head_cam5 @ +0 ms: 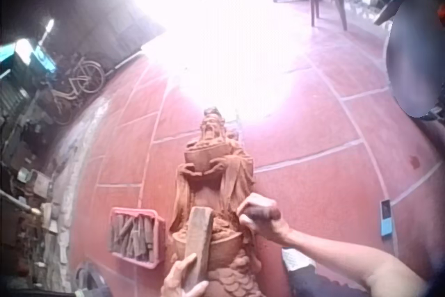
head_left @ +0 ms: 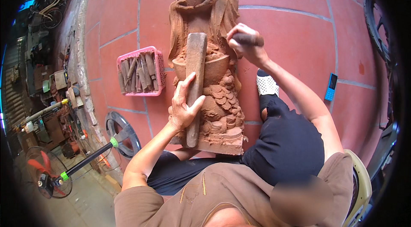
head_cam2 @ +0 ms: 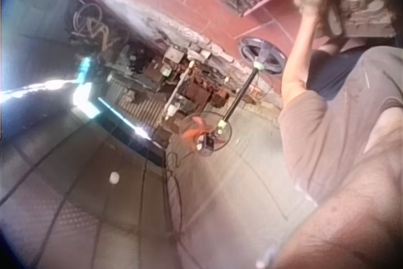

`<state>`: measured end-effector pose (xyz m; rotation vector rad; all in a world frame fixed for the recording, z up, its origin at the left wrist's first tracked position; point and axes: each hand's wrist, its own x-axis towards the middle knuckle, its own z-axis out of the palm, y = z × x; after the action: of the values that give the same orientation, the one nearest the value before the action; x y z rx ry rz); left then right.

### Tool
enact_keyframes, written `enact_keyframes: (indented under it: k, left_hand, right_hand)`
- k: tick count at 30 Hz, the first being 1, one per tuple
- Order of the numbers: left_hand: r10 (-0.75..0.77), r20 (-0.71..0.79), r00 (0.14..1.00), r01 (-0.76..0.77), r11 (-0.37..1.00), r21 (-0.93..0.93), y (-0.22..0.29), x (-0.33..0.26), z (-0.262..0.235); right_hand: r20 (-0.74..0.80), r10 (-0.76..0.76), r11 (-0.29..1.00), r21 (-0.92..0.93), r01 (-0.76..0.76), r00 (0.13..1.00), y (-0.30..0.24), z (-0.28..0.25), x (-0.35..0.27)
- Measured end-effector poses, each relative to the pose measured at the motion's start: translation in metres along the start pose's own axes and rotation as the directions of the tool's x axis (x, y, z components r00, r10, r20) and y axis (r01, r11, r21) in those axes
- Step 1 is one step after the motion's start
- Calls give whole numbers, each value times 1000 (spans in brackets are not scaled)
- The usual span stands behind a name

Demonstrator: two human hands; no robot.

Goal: The person carves a wooden sculpture of a figure using a chisel and mallet. They repeatedly strike the chisel to shape the upper torso and head area, occasionally switching tools from a nearby basket.

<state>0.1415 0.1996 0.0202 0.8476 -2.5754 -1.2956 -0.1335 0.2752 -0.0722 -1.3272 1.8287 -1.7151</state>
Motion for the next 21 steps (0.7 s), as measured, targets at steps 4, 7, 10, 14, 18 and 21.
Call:
enact_keyframes:
  k: [4,7,10,14,18,21]
  left_hand:
    - [-31,13,999,32,999,-30,2,0,-2]
    - [-52,19,998,53,998,-22,4,2,-2]
    - [-42,5,999,42,999,-4,6,2,0]
    - [31,-28,999,-29,998,49,2,2,1]
    - [49,-49,998,-47,998,36,-3,-2,0]
    - [9,-8,1000,-9,1000,-5,1,2,1]
  right_hand:
    - [240,339,872,281,-400,910,0,-16,-9]
    - [96,271,920,267,-287,958,9,-17,10]
    - [47,333,862,389,-325,942,20,-1,19]
    - [29,323,837,458,-299,946,25,5,4]
    - [212,373,846,321,-425,903,9,-7,6]
    - [106,410,811,413,-415,906,26,-11,16]
